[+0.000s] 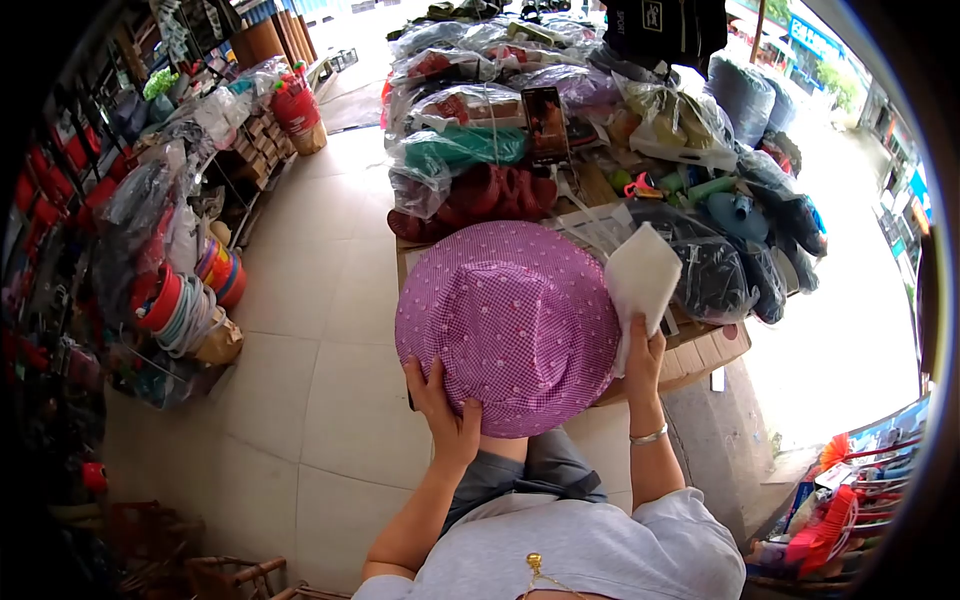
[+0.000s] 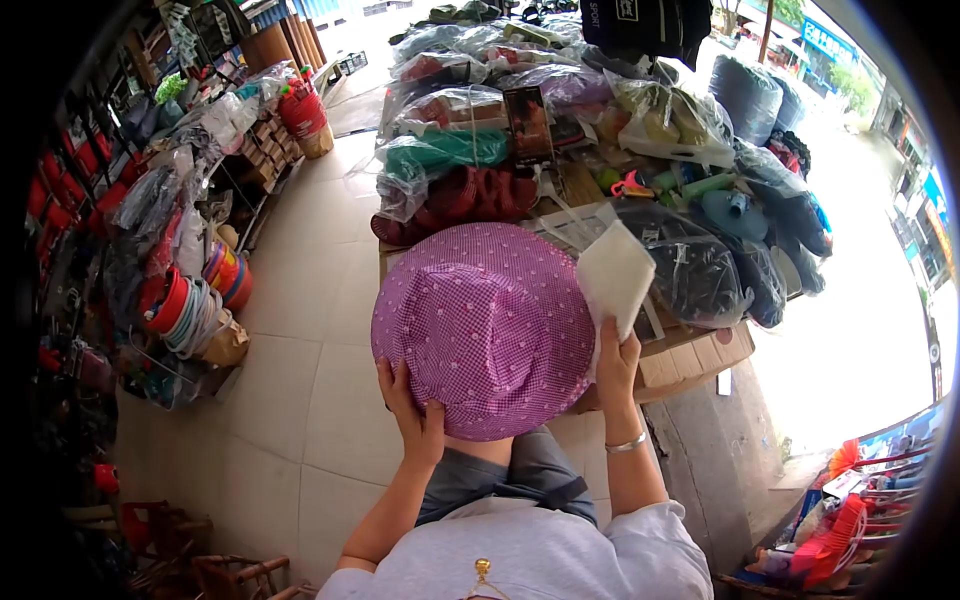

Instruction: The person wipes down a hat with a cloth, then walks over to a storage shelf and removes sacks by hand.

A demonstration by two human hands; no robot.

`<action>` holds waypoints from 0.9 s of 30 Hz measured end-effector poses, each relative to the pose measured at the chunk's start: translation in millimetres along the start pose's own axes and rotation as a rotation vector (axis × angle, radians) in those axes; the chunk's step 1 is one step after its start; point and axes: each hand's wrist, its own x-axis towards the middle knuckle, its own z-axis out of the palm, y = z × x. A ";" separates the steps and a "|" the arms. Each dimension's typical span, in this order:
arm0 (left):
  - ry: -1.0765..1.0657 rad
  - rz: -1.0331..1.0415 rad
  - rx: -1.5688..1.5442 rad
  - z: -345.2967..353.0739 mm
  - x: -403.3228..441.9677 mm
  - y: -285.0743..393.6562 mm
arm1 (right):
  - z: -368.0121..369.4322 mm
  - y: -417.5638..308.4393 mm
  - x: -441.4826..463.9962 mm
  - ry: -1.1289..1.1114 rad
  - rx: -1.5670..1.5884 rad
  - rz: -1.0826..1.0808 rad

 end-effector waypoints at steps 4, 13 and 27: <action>-0.004 0.024 -0.020 9.0 5.8 1.5 | 8.1 -43.3 -20.8 0.041 -0.046 -0.113; 0.006 0.116 -0.677 -11.2 14.6 56.5 | 101.7 -96.5 -72.3 -0.631 -0.672 -1.010; 0.569 -0.263 -0.771 -67.4 49.3 46.4 | 92.9 -113.4 -26.4 -0.470 -0.520 -0.893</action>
